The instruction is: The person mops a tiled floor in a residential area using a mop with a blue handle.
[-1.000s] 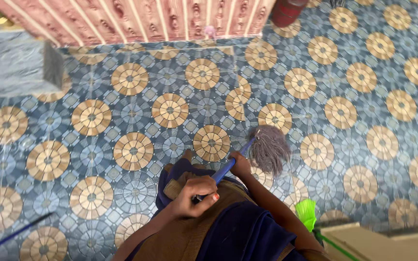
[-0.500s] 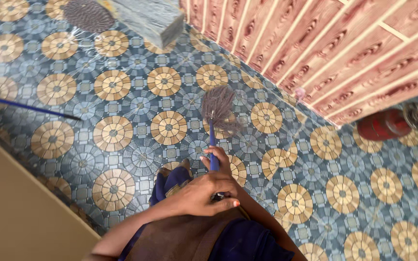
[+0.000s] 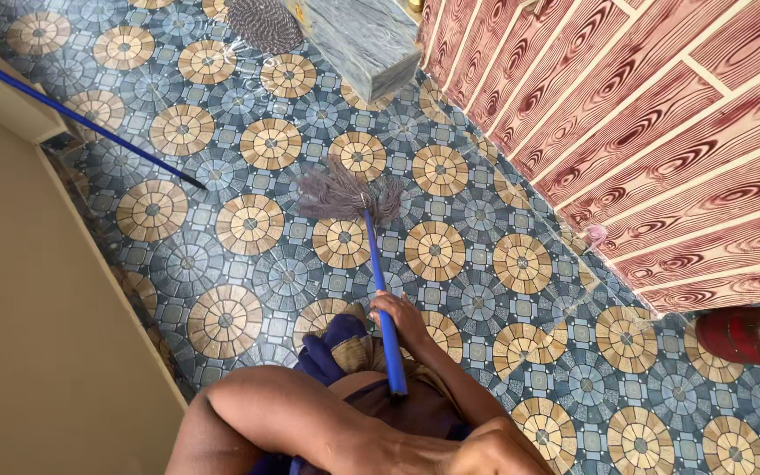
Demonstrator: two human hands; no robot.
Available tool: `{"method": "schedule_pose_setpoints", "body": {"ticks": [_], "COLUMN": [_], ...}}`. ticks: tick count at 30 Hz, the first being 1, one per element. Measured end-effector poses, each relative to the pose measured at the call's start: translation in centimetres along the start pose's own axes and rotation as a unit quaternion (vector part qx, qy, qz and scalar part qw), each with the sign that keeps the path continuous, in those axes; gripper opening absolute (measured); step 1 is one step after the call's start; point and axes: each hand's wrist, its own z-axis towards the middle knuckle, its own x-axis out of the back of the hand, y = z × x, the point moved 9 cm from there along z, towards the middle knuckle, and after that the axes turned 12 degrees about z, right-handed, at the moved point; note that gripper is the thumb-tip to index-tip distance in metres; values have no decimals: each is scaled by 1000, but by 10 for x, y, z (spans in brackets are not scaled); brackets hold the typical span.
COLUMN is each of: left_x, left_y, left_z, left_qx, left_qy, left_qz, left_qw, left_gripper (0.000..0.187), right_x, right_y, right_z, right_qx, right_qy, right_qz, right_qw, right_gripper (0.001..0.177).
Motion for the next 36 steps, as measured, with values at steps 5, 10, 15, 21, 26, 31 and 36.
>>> {"method": "schedule_pose_setpoints", "body": {"ticks": [5,10,15,21,26,31,36], "left_x": [23,36,55,84,104,124,144], "left_y": [-18,-24,-28,-34,-40,-40,-35], "left_z": [10,4,-4,-5,-11,-23,-50], "left_qx": [4,31,47,51,61,63,87], "left_qy": [-31,-23,-20,-14,-5,6,23], "left_qz": [32,38,36,45,57,95,131], "left_qw": [999,999,998,998,997,993,987], "left_gripper": [41,42,43,44,45,46,47], "right_x": [37,85,179,225,215,227,248], "right_y": [58,128,96,154,186,179,148], "right_z": [3,-32,-95,-214,-286,-274,-170], "right_qx": [-43,-196,-35,-143,-6,-105,-101], "right_qy": [66,196,404,676,749,743,673], "right_qz": [-26,201,-53,107,227,216,163], "right_qw": [997,940,913,715,623,625,714], "right_gripper": [28,27,30,28,32,15,17]}}
